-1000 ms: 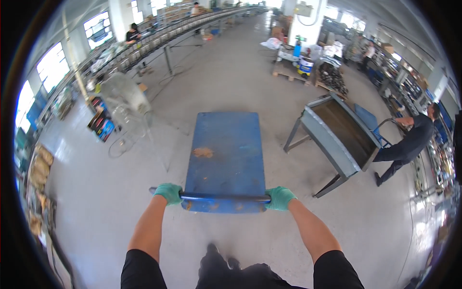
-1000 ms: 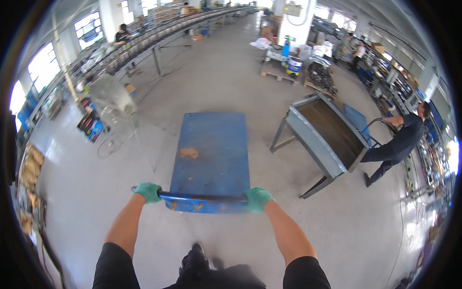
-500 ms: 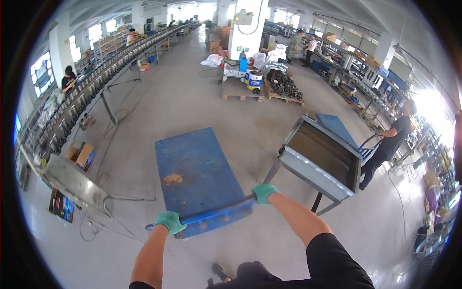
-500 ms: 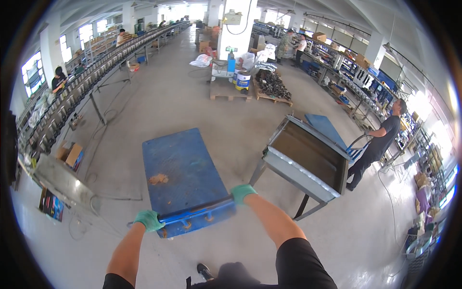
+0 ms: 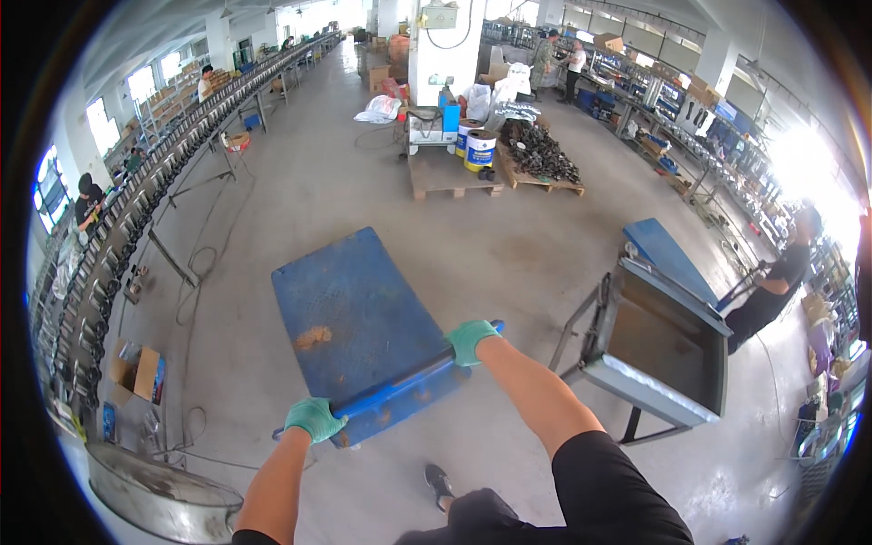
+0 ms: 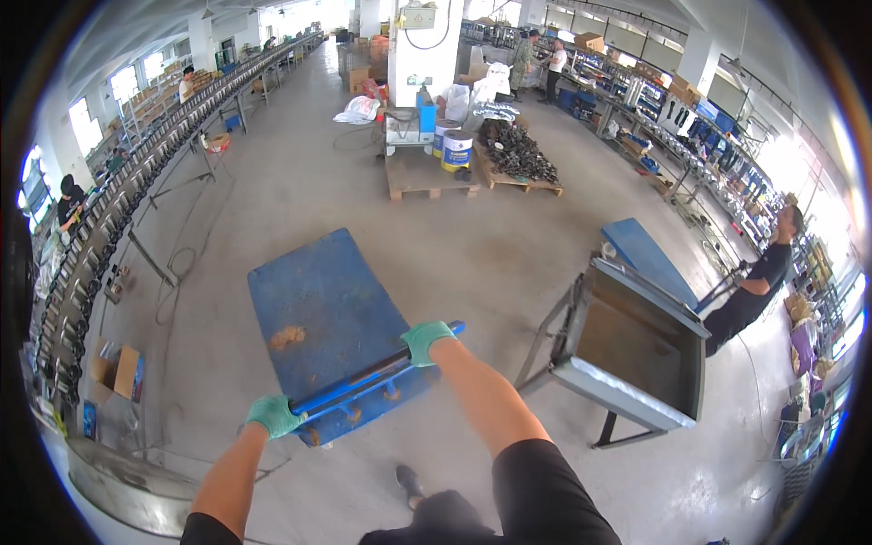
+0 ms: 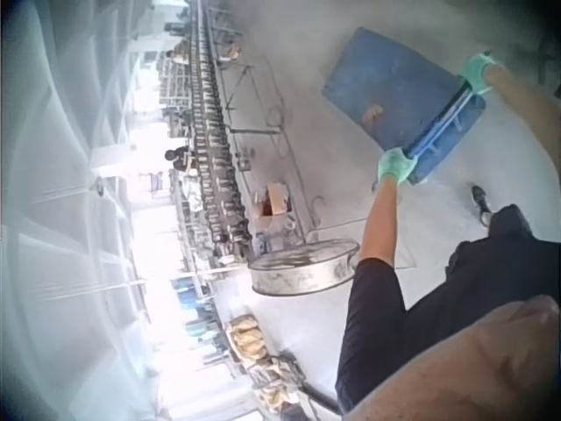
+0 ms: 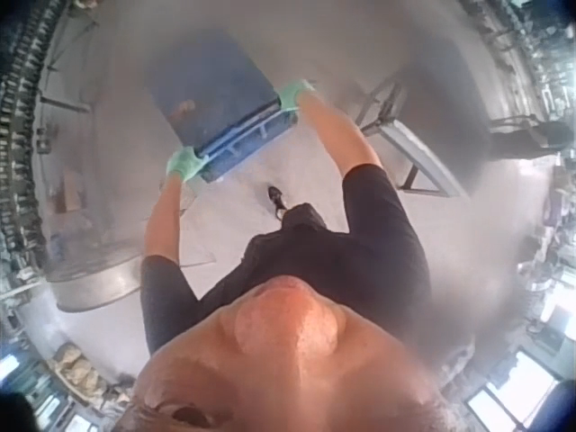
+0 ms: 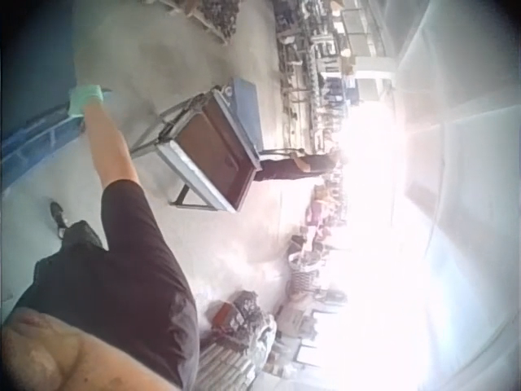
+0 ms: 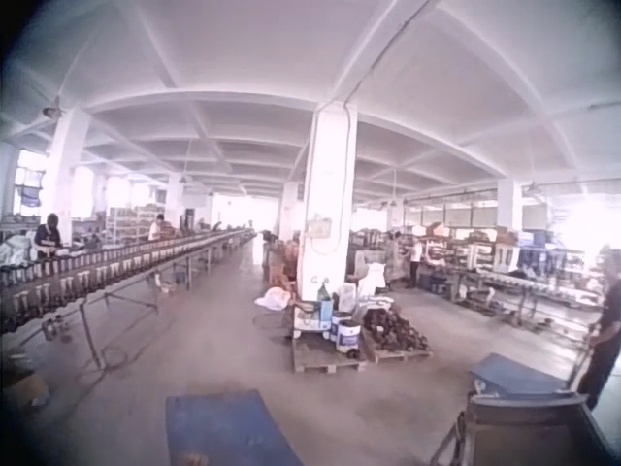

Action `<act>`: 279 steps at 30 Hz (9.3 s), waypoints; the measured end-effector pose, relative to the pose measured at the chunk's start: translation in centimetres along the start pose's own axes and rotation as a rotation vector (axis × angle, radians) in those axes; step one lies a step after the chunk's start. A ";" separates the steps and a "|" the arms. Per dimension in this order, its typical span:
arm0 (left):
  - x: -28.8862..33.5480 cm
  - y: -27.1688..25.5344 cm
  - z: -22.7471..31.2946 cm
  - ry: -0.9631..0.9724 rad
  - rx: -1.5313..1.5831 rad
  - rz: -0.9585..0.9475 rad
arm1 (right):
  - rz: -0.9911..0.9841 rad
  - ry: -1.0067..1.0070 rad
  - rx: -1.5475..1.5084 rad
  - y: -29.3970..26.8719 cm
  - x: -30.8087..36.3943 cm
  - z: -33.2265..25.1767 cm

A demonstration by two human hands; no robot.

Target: The person wraps a cable around a pump, places it onto a cart, and pushes the cart across a factory floor to a workbench where they lift the pump and its attached cable onto the bench.

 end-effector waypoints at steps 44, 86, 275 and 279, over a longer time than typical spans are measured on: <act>-119.7 -82.8 -71.2 -0.357 -0.179 0.218 | 0.031 -0.254 -0.181 -81.9 -133.1 1.2; -246.4 -174.3 -101.9 -0.017 -0.133 0.028 | -0.051 -0.021 -0.200 -159.6 -261.6 38.0; -792.0 -524.0 -131.7 0.561 0.137 0.166 | 1.071 0.569 -0.394 -447.6 -759.1 293.1; -796.9 -530.1 -128.6 0.545 0.064 0.218 | 0.442 1.011 -1.305 -431.6 -752.4 282.9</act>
Point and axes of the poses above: each hand's wrist, its own x-axis away from the middle knuckle, its own y-axis out of the palm, z = x × y, the point moved 5 cm from there along -x, towards the middle knuckle, and after that the axes turned 2 degrees about x, right-handed, at the moved point
